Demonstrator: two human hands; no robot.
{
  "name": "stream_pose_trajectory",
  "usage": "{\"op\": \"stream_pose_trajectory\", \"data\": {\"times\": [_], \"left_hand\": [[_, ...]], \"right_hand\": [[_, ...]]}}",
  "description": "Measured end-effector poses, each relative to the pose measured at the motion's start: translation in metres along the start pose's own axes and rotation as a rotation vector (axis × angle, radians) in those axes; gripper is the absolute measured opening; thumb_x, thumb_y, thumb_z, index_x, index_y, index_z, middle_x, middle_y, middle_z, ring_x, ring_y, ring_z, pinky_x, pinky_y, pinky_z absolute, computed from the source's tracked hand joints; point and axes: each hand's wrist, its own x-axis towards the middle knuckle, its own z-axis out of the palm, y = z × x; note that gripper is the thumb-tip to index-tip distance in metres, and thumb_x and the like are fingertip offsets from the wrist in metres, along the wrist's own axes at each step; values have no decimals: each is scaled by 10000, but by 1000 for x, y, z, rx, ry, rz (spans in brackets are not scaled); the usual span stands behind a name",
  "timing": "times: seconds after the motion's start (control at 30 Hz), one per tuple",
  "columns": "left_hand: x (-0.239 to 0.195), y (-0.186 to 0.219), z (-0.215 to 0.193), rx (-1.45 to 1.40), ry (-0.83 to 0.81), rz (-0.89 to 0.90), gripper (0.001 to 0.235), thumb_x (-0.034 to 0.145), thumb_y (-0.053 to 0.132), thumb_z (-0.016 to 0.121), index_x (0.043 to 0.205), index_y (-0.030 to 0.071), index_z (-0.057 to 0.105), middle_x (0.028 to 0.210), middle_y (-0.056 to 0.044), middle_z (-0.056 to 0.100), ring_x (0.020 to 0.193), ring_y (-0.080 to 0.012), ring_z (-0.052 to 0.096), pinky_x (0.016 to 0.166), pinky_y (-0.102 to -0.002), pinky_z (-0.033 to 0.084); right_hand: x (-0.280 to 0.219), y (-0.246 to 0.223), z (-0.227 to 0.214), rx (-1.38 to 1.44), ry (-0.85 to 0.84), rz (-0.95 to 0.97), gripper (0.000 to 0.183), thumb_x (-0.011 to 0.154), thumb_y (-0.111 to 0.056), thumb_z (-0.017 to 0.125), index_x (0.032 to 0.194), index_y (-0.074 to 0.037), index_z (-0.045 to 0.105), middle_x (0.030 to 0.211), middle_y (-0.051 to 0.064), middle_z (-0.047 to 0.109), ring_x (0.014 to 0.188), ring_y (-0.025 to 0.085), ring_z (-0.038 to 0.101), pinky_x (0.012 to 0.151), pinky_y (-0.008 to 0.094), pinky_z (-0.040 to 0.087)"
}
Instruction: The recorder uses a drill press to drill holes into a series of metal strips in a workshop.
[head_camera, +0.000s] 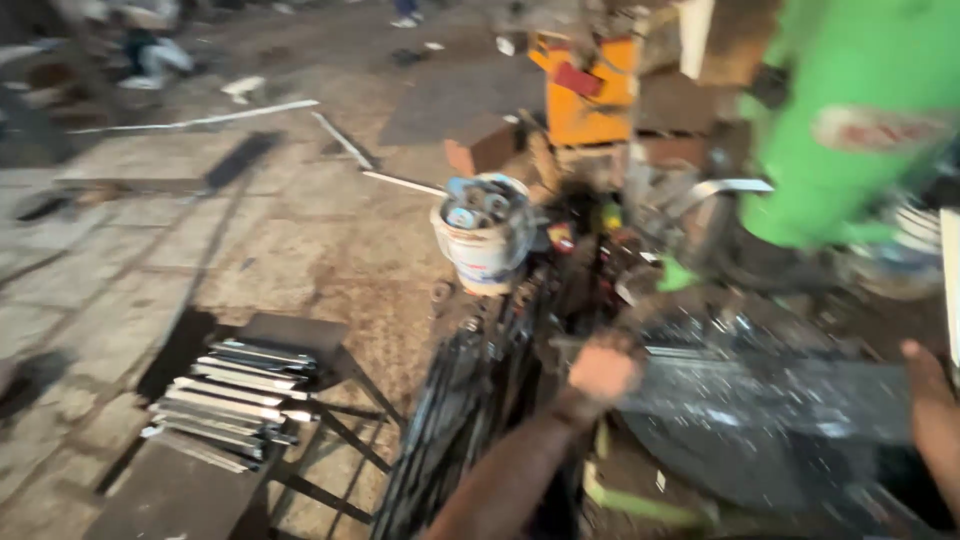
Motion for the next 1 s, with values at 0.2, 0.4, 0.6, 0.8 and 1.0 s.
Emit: {"op": "stream_pose_trajectory", "data": {"times": [0.2,0.4,0.6,0.8,1.0], "left_hand": [[4,29,-21,-231,-72,-112,317,945,330,591,1041,66,737,1162,-193,685,1082,-405,639,915,-496,522],[36,69,-65,-4,-295,-356,502,903,443,657,1185,28,653,1330,-192,573,1264,-379,509,1014,-497,458],[47,42,-47,102,-448,-308,554,925,447,658,1300,49,571,1375,-165,544,1326,-359,468,1068,-505,420],[60,23,-41,214,-542,-21,493,775,124,620,1251,13,560,1356,-199,577,1303,-337,534,1026,-442,478],[31,-14,-20,37,-685,-74,298,955,107,512,1213,-14,597,1092,-277,719,914,-408,741,834,-517,603]], "right_hand": [[-13,-278,-279,426,96,-75,367,1128,-303,699,1263,17,580,956,97,615,834,214,599,693,359,471],[-17,-332,-302,-336,28,-63,411,1020,-457,685,1182,-80,680,791,182,709,675,420,696,601,528,534],[-22,-335,-293,-211,39,1,345,1000,-389,688,1132,-74,635,774,181,716,690,431,703,615,561,532],[-18,-336,-296,-219,-1,25,333,967,-382,706,1077,-80,621,770,210,710,701,454,697,621,580,529],[-24,-342,-294,-183,31,3,356,954,-359,708,1147,-76,610,769,208,710,680,458,693,590,578,523]]}}
